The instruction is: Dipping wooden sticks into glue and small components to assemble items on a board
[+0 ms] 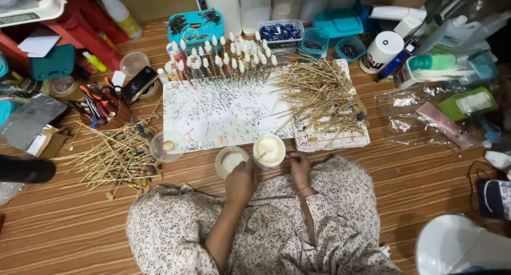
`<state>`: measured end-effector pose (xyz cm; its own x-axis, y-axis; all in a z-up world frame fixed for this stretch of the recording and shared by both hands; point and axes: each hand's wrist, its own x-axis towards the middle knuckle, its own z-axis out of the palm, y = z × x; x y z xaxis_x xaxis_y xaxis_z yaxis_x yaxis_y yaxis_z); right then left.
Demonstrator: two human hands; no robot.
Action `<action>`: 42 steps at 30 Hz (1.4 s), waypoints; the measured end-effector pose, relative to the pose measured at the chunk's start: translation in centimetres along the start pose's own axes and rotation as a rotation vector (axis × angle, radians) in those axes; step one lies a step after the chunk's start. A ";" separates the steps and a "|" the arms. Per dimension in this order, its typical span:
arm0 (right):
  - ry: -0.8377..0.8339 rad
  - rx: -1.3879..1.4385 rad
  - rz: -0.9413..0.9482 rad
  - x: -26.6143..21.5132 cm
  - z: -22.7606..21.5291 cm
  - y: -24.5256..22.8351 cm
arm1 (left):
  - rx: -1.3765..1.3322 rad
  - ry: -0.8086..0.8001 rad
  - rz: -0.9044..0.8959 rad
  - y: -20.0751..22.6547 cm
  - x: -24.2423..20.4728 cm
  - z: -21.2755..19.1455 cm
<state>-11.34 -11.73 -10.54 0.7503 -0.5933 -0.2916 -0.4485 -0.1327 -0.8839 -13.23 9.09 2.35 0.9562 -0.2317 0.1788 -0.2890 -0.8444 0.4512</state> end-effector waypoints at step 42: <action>0.022 -0.005 0.009 1.1 0.7 1.4 | -0.340 0.100 -0.041 -0.1 0.0 -6.3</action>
<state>-10.84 -12.03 -12.34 0.7359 -0.6113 -0.2912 -0.4575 -0.1318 -0.8794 -13.48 12.22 7.83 0.9629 -0.1386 0.2315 -0.2656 -0.6394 0.7216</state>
